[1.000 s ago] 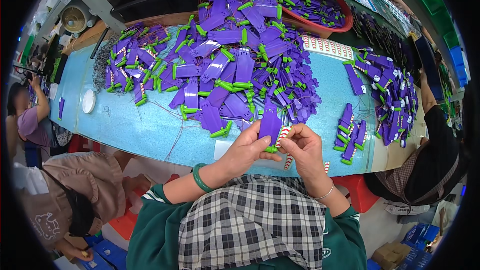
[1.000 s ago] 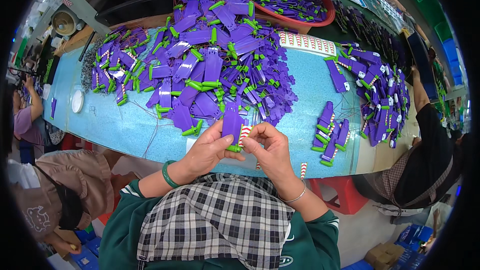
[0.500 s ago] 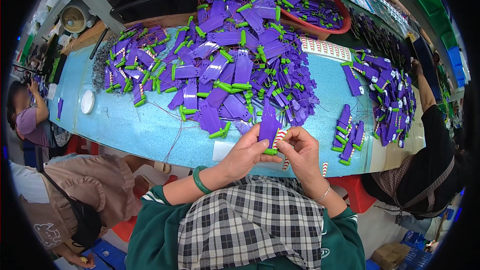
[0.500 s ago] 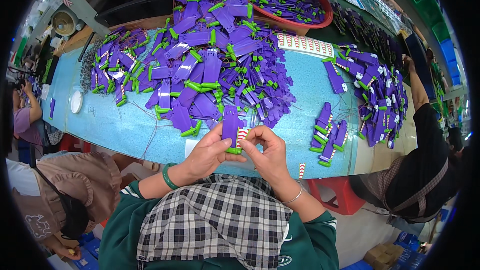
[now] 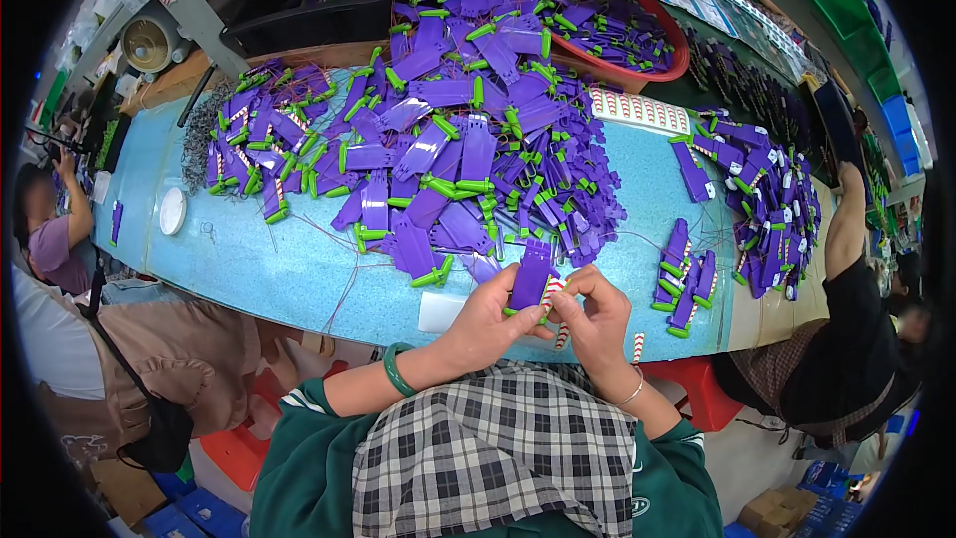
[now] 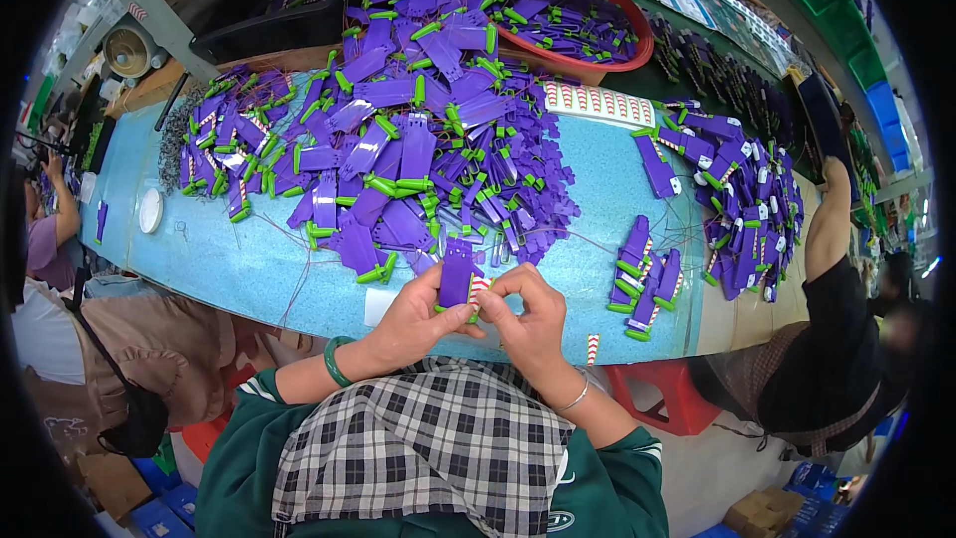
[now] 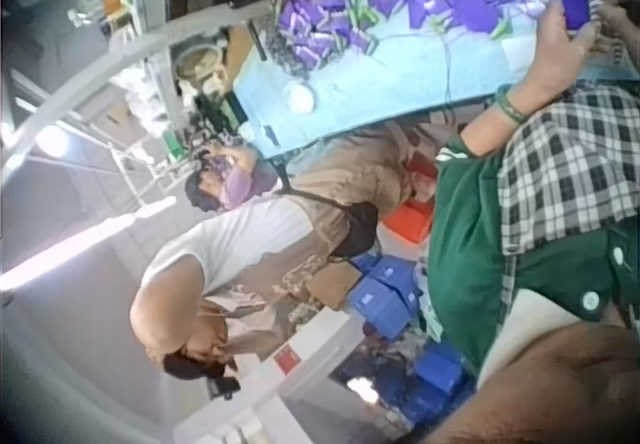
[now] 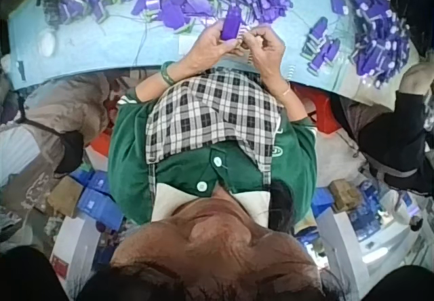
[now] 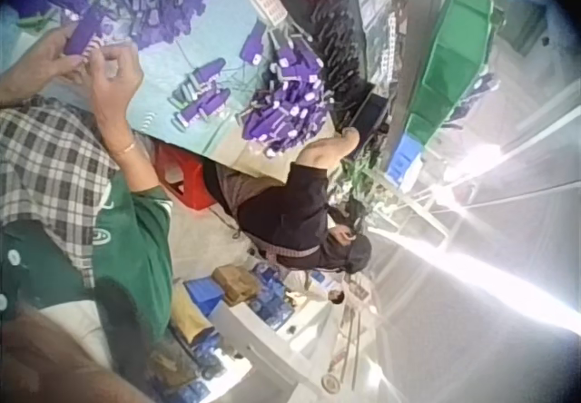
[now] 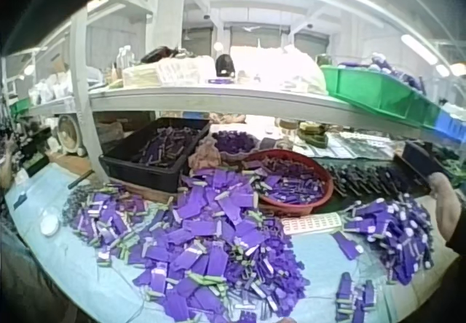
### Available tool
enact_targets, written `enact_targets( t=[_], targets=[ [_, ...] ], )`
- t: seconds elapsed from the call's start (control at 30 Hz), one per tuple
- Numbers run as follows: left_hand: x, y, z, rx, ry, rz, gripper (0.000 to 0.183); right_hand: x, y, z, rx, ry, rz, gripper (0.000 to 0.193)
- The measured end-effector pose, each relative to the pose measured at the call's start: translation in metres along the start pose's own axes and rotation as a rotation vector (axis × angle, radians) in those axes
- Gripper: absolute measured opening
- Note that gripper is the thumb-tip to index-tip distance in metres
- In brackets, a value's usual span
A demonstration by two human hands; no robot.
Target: The person sits at a factory workstation and assembles small purple and green plastic components by hand. They pick up a purple piece, insert a green piece, and attach a small white tag, repeating this process continuously throughout the clip.
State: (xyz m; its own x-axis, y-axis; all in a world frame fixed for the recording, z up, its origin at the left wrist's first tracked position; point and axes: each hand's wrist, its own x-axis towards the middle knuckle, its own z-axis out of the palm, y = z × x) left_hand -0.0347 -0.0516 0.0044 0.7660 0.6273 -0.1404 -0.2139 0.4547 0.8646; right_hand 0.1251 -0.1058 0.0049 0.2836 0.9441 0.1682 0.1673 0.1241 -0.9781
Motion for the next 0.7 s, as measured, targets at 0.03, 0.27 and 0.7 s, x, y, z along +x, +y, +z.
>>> enact_targets(
  t=[0.03,0.27,0.7],
  targets=[
    [0.0,-0.001,0.0,-0.023,-0.003,0.005,0.034,0.003,-0.003,0.0,-0.144,0.018,-0.188,0.014],
    [-0.001,-0.002,0.006,-0.06,-0.022,0.025,0.033,0.002,-0.004,-0.002,-0.311,0.056,-0.395,0.014],
    [0.0,-0.009,0.003,-0.477,-0.208,-0.283,0.038,0.012,0.0,0.001,-0.022,-0.397,0.02,0.053]
  ],
)
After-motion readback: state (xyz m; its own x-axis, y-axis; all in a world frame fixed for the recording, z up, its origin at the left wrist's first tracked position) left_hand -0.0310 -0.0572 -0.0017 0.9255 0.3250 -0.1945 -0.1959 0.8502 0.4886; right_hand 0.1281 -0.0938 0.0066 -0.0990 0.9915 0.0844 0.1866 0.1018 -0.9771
